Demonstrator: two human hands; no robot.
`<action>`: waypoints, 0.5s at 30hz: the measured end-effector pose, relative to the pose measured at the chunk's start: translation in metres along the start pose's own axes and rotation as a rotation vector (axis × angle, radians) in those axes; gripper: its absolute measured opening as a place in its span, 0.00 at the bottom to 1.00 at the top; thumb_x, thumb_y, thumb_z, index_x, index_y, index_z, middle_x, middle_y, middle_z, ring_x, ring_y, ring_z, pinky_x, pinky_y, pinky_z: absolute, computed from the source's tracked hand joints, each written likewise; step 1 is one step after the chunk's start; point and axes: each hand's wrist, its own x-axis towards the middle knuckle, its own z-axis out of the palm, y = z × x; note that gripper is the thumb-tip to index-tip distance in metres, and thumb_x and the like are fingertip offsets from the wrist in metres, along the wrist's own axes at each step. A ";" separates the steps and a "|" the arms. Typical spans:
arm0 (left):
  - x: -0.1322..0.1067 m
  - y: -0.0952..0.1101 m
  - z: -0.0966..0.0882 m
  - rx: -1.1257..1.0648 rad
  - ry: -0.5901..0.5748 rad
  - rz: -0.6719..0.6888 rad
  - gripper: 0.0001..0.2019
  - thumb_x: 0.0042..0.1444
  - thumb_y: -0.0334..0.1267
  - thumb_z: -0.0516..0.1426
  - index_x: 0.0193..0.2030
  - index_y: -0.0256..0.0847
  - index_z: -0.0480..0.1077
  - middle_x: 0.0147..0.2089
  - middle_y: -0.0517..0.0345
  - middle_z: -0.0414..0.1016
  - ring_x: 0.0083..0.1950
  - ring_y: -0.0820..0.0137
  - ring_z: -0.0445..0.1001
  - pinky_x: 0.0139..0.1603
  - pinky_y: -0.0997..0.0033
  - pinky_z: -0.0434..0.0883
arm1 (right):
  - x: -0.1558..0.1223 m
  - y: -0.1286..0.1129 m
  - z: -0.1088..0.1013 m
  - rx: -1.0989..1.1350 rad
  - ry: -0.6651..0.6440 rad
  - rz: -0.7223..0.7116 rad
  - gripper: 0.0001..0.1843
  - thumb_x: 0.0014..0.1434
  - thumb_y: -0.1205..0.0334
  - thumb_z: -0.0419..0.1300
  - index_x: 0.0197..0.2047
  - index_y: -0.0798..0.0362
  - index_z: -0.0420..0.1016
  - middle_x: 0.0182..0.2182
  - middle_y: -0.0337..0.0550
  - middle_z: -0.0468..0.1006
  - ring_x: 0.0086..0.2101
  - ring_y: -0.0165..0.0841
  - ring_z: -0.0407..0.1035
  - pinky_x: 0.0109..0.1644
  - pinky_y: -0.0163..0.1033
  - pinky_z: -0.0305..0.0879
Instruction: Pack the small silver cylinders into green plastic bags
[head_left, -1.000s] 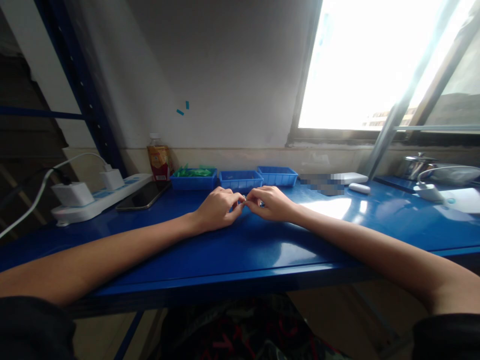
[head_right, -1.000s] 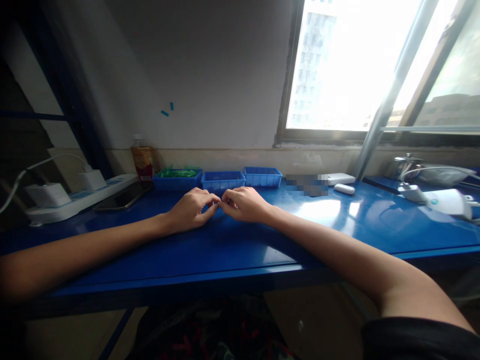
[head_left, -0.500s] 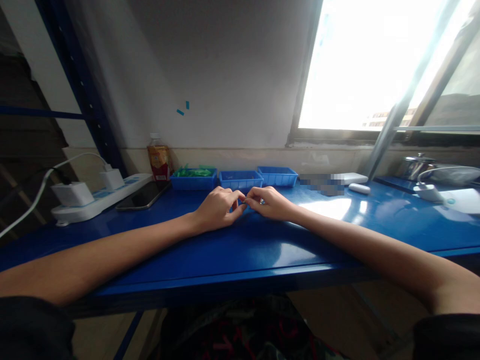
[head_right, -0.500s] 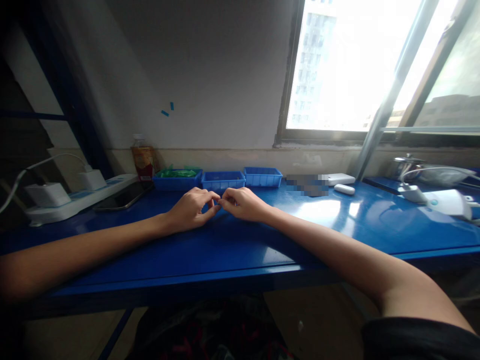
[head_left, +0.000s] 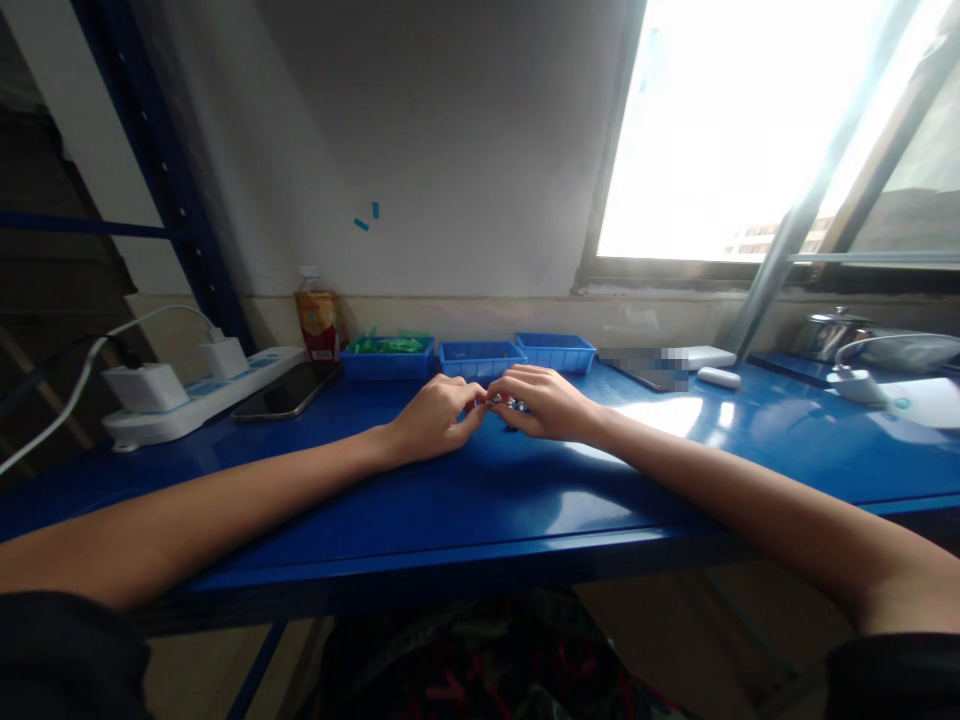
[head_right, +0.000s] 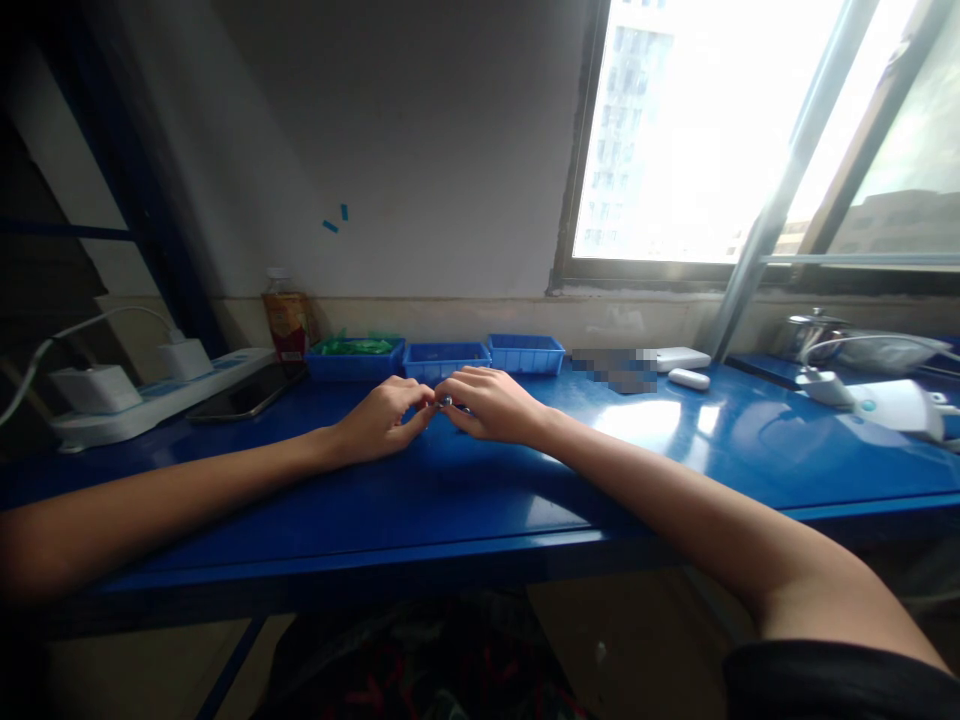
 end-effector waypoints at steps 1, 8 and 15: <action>0.000 0.000 -0.001 -0.018 -0.004 -0.005 0.11 0.61 0.37 0.50 0.38 0.36 0.71 0.30 0.55 0.75 0.33 0.67 0.73 0.40 0.67 0.65 | 0.000 0.000 0.000 -0.003 0.001 -0.004 0.06 0.63 0.62 0.53 0.41 0.53 0.69 0.30 0.42 0.74 0.31 0.31 0.67 0.39 0.36 0.63; 0.000 0.000 -0.004 -0.131 -0.055 0.003 0.11 0.60 0.35 0.49 0.42 0.36 0.71 0.32 0.53 0.75 0.36 0.66 0.73 0.41 0.67 0.67 | 0.001 -0.001 0.000 0.070 0.017 0.023 0.02 0.58 0.64 0.57 0.36 0.53 0.68 0.30 0.42 0.74 0.31 0.31 0.67 0.36 0.35 0.64; -0.001 0.001 -0.003 -0.077 0.005 0.012 0.10 0.56 0.33 0.52 0.43 0.37 0.69 0.31 0.57 0.75 0.32 0.68 0.72 0.39 0.68 0.66 | 0.000 -0.001 -0.003 0.110 0.045 0.119 0.05 0.56 0.62 0.59 0.35 0.53 0.67 0.28 0.41 0.74 0.29 0.30 0.67 0.33 0.33 0.62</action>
